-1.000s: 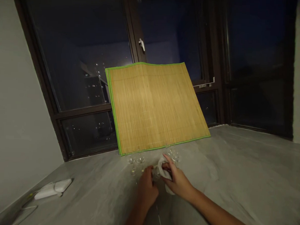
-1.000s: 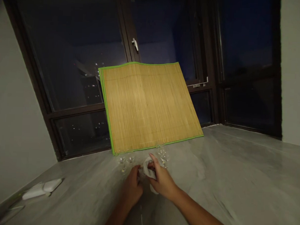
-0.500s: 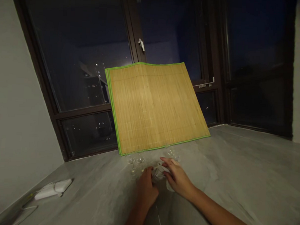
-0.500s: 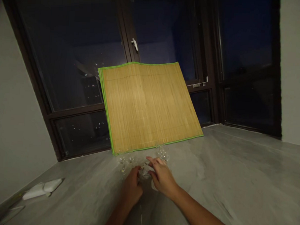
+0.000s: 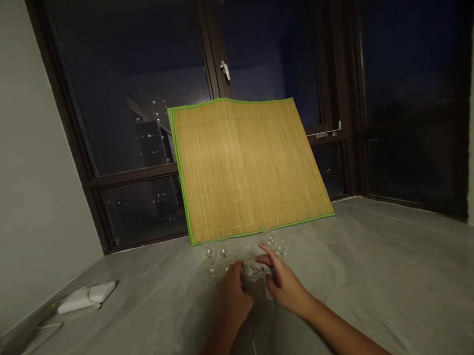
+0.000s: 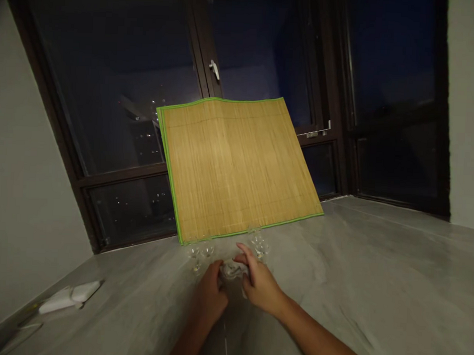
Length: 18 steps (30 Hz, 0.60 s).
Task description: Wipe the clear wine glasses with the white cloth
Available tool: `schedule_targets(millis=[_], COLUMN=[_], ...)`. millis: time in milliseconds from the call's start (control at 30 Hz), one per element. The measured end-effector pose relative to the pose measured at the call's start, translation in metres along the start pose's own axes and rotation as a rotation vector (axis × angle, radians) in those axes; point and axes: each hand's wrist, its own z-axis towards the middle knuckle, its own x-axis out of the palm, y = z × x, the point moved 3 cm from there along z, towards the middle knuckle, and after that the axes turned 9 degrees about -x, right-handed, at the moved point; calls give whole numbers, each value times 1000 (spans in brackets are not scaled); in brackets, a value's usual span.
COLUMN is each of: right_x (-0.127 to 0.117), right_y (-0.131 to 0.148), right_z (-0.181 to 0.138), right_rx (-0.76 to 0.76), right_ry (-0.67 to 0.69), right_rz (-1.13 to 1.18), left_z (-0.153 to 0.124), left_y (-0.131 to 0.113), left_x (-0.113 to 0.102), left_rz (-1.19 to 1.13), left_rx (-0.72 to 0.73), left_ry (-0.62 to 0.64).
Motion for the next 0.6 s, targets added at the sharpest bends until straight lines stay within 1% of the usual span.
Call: schedule_targets(millis=[133,233,333,400,500,600], right_x=[-6,-7,-4,-1,5,12], right_y=[1,1,0,1,7,13], right_z=[3,3,1,-1,-4,-6], right_rx=[-43,-48,-5,16,-9,-63], right_ry=[-93,-94,-39,3,88,176], right_rz=[-246,-338,-306,-238,-141,-96], left_z=[0,-2,-4,-4,-2,1], left_y=[-2,-3,-6,-7,-4,0], left_x=[4,4,1,-3,-9,-13], left_rz=[41,41,62,90,99,106], left_rx=[26,47,71,45,-31,-37], left_ry=[60,59,35,24,-35,-99])
